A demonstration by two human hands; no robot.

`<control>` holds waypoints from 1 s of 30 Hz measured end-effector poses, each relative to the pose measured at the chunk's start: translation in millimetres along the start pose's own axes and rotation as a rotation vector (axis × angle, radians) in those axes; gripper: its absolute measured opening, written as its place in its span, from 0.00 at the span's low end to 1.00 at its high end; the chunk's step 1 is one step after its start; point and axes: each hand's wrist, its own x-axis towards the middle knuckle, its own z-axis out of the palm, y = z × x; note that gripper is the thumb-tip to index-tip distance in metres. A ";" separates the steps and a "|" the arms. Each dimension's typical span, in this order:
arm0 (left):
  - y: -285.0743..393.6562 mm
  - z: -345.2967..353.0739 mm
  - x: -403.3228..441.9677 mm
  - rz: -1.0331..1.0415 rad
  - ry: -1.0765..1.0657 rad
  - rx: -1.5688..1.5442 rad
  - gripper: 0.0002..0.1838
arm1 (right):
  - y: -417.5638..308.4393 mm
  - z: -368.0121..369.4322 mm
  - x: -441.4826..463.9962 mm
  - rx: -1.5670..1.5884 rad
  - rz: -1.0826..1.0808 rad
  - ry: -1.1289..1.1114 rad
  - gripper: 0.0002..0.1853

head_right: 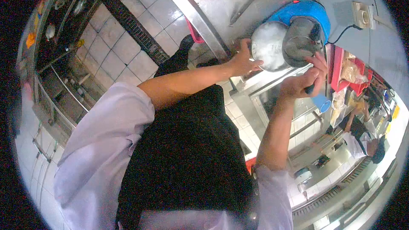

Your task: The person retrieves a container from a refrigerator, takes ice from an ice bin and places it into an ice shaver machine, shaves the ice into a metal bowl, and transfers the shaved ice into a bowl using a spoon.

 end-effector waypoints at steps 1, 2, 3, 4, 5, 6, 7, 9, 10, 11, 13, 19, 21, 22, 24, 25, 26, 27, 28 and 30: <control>-0.4 -3.2 3.8 0.002 -0.006 0.000 0.40 | 0.3 0.1 -0.7 0.008 -0.012 -0.007 0.21; 1.8 -8.6 10.3 0.104 0.078 0.358 0.35 | 0.8 0.2 -0.4 0.016 -0.025 -0.017 0.21; 5.7 -12.3 13.9 0.206 0.164 0.715 0.32 | 1.2 0.4 0.2 0.014 -0.028 -0.017 0.21; 9.7 -12.9 16.8 0.200 0.234 0.678 0.29 | 1.1 0.9 0.2 0.007 -0.033 0.002 0.22; 15.1 -15.2 22.7 0.201 0.232 0.677 0.29 | 1.0 1.6 0.0 0.000 -0.039 0.021 0.23; 20.8 -19.4 31.9 0.177 0.216 0.652 0.30 | 0.3 2.8 0.4 -0.001 -0.040 0.022 0.23; 18.8 -22.5 42.3 0.151 0.198 0.626 0.31 | -2.0 2.8 1.4 0.025 -0.018 0.029 0.22; 4.2 -22.7 56.0 0.380 0.305 0.556 0.26 | -6.2 1.1 8.4 0.056 -0.005 0.040 0.22; 6.1 -24.6 57.1 0.370 0.260 0.573 0.26 | -8.2 -6.8 14.8 0.078 0.091 -0.007 0.22; 8.1 -27.3 59.0 0.360 0.220 0.591 0.26 | -8.7 -13.8 23.0 0.103 0.188 -0.056 0.22; 18.3 -32.7 59.5 0.364 0.178 0.575 0.26 | -9.2 -16.6 38.7 0.116 0.276 -0.049 0.21; 49.8 -29.2 62.0 0.315 0.136 0.612 0.26 | -8.2 0.6 16.0 0.128 0.136 0.022 0.24; 54.2 -25.2 58.4 0.301 0.124 0.609 0.26 | -10.5 1.2 13.0 0.081 0.099 0.019 0.23; 54.8 -25.3 61.9 0.303 0.107 0.625 0.26 | -10.0 0.3 11.1 0.061 0.080 -0.002 0.23; 57.6 -25.2 64.5 0.315 0.092 0.641 0.26 | -5.8 -0.4 7.7 0.019 0.034 -0.032 0.24; 56.5 -24.6 59.7 0.279 0.098 0.665 0.25 | -5.1 -2.6 4.4 0.014 0.033 -0.032 0.24; 57.3 -23.1 57.1 0.248 0.104 0.691 0.25 | -3.8 -3.4 3.1 -0.017 0.004 -0.048 0.24; 45.3 -21.9 58.7 0.258 0.104 0.691 0.25 | -2.6 -1.7 4.8 -0.045 -0.028 -0.062 0.23; 19.5 -18.6 57.9 0.317 0.192 0.621 0.24 | -7.8 2.2 6.1 -0.026 -0.022 -0.030 0.22; 4.4 -14.4 44.6 0.241 0.232 0.492 0.25 | -16.4 -0.8 15.2 -0.019 0.064 -0.036 0.21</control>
